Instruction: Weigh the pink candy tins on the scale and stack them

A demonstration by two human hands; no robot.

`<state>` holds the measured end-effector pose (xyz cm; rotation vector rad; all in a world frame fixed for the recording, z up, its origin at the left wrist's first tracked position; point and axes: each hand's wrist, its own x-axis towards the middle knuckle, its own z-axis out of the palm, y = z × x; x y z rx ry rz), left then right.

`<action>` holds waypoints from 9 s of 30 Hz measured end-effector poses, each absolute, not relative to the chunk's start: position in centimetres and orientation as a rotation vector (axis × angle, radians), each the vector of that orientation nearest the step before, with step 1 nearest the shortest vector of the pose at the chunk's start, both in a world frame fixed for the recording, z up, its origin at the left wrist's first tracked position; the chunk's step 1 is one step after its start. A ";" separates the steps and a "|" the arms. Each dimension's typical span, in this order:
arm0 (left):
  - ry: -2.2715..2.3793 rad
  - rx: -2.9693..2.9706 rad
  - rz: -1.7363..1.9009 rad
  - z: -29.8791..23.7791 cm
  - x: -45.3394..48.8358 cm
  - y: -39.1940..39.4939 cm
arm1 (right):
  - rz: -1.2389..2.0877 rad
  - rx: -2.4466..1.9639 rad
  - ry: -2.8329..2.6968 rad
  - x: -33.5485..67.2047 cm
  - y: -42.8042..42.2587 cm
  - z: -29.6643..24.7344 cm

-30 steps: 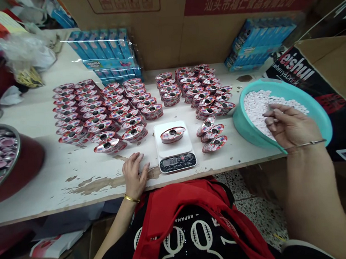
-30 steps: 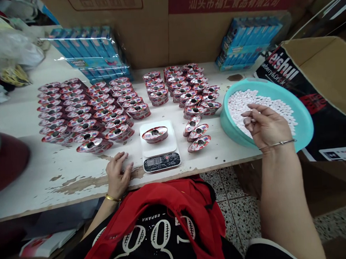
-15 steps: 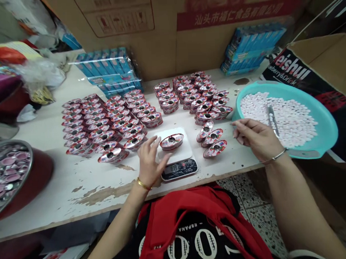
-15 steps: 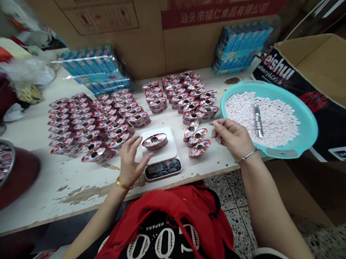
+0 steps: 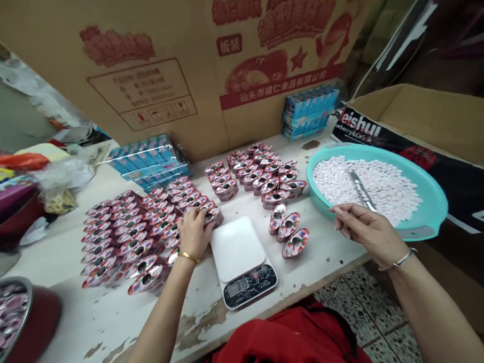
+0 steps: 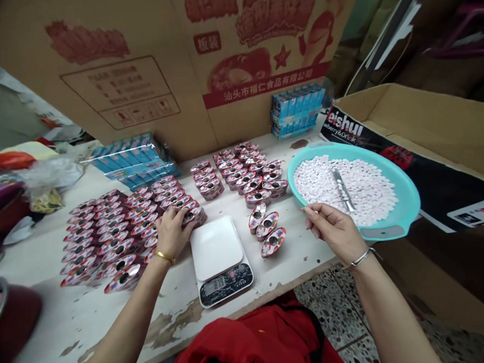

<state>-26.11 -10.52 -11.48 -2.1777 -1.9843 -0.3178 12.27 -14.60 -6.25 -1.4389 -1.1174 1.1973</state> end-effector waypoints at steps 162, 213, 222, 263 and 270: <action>-1.529 -2.642 -0.801 -10.8 -21.9 -17.8 | 2.192 -0.938 -0.034 -4.4 -19.0 -11.4; -2.456 -2.044 -1.329 -16.0 -27.2 -26.8 | 2.070 -1.105 -0.508 0.5 -20.3 -9.8; -2.404 -2.063 -1.301 -18.1 -26.6 -28.3 | 1.934 -1.186 -0.883 -1.1 -17.5 -8.1; -2.217 -1.613 -0.666 -12.0 -47.9 -26.6 | 1.951 -1.172 -0.730 -1.6 -18.6 -7.8; -1.783 -2.073 -0.867 -7.8 -35.0 -11.4 | 1.932 -1.118 -0.674 -1.5 -18.2 -7.6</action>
